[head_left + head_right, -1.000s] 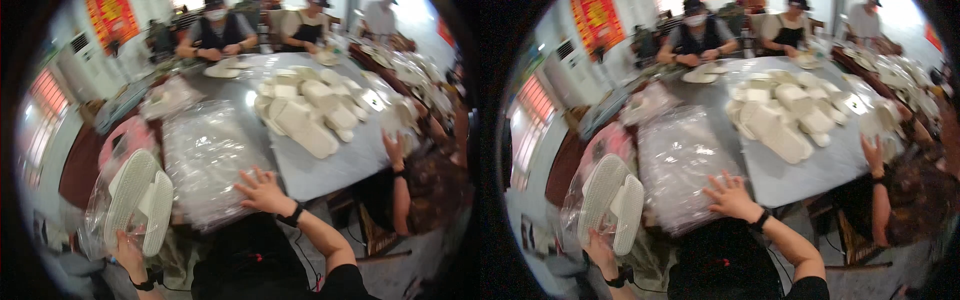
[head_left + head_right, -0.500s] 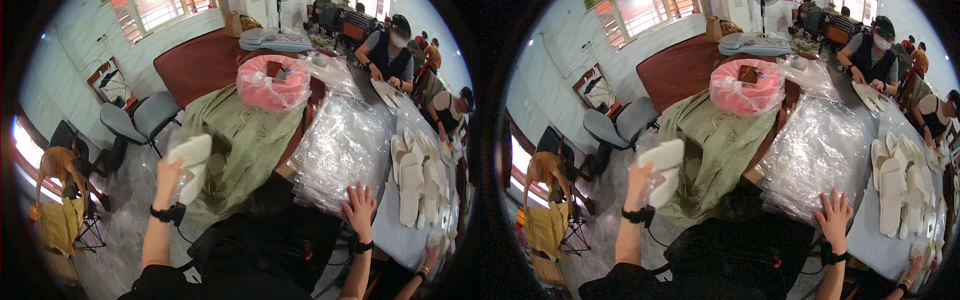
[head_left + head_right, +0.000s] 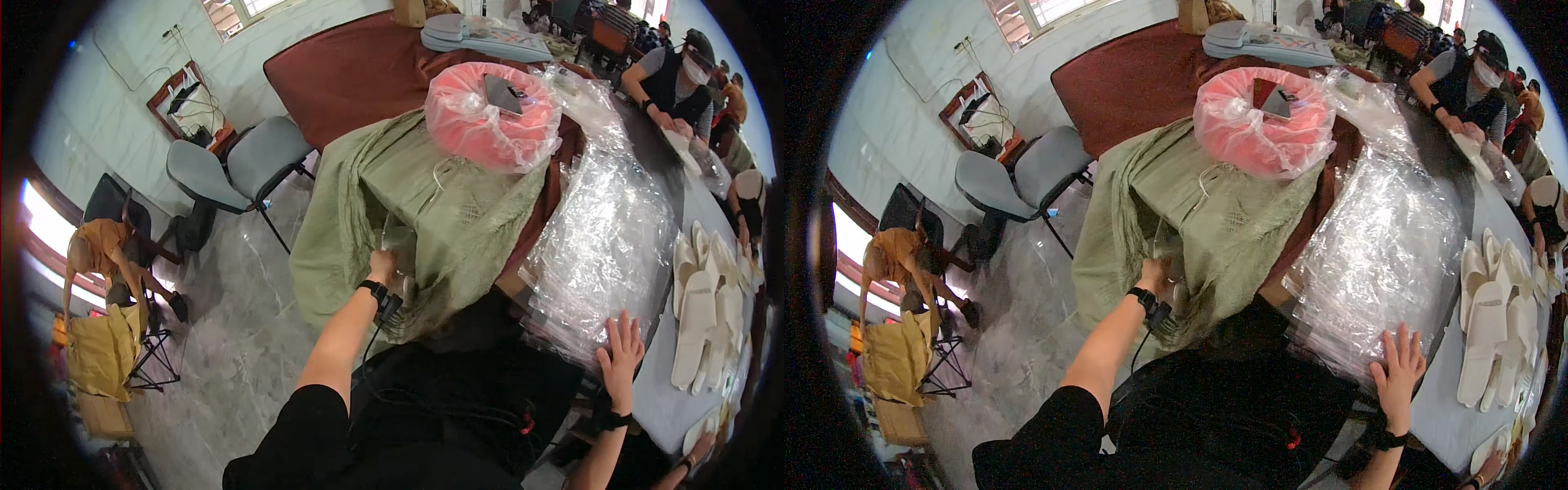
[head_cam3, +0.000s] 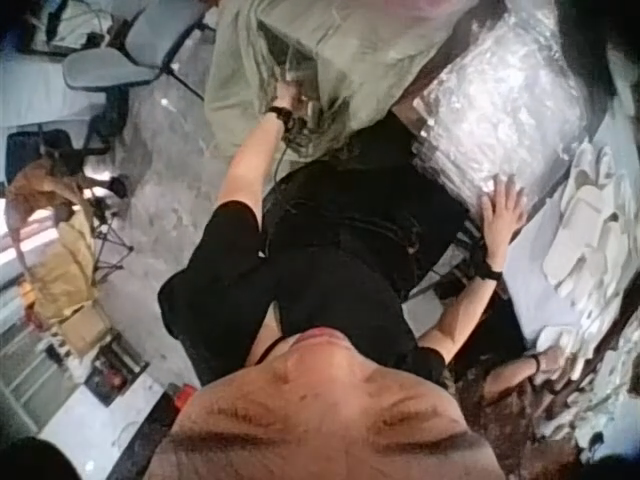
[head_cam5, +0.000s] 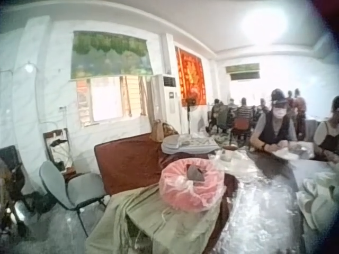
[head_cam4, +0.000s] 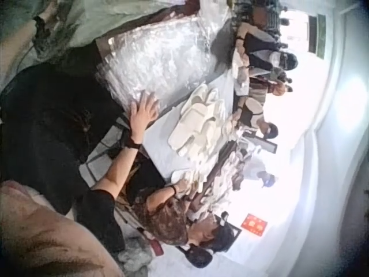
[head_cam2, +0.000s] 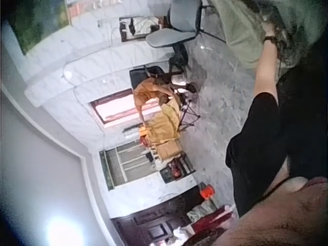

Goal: Picking up pairs of slippers and placing them into a large collection bag.

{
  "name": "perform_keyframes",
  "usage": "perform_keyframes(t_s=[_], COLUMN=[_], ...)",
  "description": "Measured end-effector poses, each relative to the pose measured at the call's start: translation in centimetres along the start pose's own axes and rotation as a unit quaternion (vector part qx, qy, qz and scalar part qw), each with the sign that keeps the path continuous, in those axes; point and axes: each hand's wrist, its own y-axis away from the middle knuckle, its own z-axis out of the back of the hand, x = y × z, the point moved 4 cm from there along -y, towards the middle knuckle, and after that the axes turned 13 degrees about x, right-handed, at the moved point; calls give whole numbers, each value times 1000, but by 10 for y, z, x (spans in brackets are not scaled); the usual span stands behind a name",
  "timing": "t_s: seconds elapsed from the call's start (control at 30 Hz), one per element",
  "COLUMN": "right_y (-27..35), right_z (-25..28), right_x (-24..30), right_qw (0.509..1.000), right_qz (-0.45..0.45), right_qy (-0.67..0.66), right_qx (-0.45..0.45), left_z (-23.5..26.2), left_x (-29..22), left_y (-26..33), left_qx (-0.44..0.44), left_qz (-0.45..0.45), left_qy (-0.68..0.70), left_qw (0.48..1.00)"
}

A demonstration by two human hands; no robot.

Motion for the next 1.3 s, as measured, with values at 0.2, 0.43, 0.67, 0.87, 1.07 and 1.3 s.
perform_keyframes(t_s=[0.2, 0.43, 0.67, 0.87, 1.07, 1.3], right_y=[7, -5, -15, 6, -14, -16], right_z=[0, -3, -3, 13, 8, 14], right_x=[-10, 1, 13, -5, 12, 18], right_qw=[998, 999, 999, 997, 997, 998], right_qz=[-33, -14, -8, -54, -15, -16], right_qy=[32, 21, -12, 13, -37, -43], right_qx=[43, 27, 42, 48, 58, 45], left_z=[-49, -98, -151, -87, -60, -100], left_x=[52, 165, 118, -27, 82, 42], left_y=[14, 58, -48, -114, -94, -21], left_qx=[45, -357, -303, -65, -28, 98], left_qz=[130, 281, 86, -146, 54, 29], left_qy=[241, 646, 504, 391, 522, 432], left_qw=[961, 613, 804, 907, 851, 896])
